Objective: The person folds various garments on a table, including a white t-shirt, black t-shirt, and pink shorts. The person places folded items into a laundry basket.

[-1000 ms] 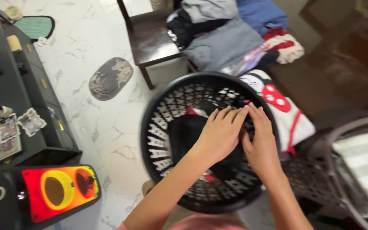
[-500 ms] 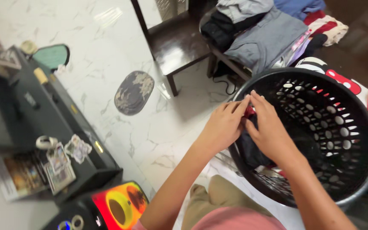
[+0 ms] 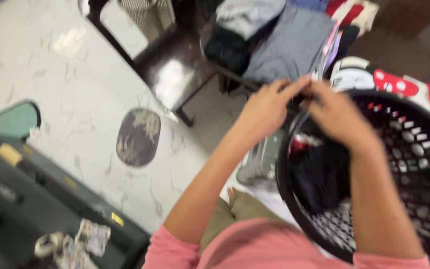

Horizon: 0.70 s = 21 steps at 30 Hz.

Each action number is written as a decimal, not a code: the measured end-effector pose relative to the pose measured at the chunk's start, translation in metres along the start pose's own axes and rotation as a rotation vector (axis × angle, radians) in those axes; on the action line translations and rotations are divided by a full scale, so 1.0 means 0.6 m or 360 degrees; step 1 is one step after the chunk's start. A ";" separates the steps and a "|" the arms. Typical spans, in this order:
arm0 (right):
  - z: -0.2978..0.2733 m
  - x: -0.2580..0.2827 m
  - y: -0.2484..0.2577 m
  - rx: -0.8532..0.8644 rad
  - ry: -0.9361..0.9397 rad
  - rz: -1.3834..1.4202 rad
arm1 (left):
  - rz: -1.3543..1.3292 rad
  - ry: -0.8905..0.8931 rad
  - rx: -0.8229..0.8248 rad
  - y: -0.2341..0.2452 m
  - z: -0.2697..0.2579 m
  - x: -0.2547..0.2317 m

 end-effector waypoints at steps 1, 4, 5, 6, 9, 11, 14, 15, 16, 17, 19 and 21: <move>0.021 -0.004 -0.024 0.0078 -0.0170 0.0070 | -0.0044 0.0018 0.0072 -0.005 0.022 0.022; 0.071 -0.015 -0.064 0.0133 -0.0206 -0.0060 | -0.0173 0.0114 0.0321 -0.028 0.049 0.077; 0.088 -0.025 -0.072 0.0155 -0.0301 -0.0093 | -0.0195 0.0148 0.0406 -0.034 0.058 0.099; 0.101 -0.039 -0.082 0.0169 -0.0408 -0.0120 | -0.0216 0.0176 0.0503 -0.042 0.070 0.125; 0.136 -0.084 -0.117 0.0109 -0.0384 -0.0136 | -0.0427 0.0128 0.0613 -0.072 0.089 0.196; 0.160 -0.117 -0.133 0.0017 -0.0355 -0.0132 | -0.0426 0.0101 0.0767 -0.100 0.115 0.244; 0.178 -0.166 -0.168 -0.0041 -0.0527 -0.0114 | -0.0470 0.0117 0.0930 -0.145 0.142 0.305; 0.190 -0.185 -0.178 -0.0081 -0.0580 -0.0125 | -0.0487 0.0126 0.0963 -0.162 0.154 0.327; 0.200 -0.204 -0.188 -0.0101 -0.0631 -0.0133 | -0.0538 0.0129 0.0947 -0.180 0.162 0.347; 0.208 -0.224 -0.194 -0.0184 -0.0696 -0.0131 | -0.0590 0.0134 0.0931 -0.200 0.173 0.367; 0.234 -0.277 -0.189 -0.0341 -0.0796 -0.0142 | -0.0599 0.0123 0.0848 -0.249 0.204 0.401; 0.264 -0.335 -0.187 -0.0515 -0.0933 -0.0200 | -0.0513 0.0100 0.0748 -0.296 0.226 0.430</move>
Point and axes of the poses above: each hand's wrist, its own z-axis towards the middle knuckle, its own y-axis out of the back of the hand, x = y × z, the point moved 3 cm from there along z, towards the middle knuckle
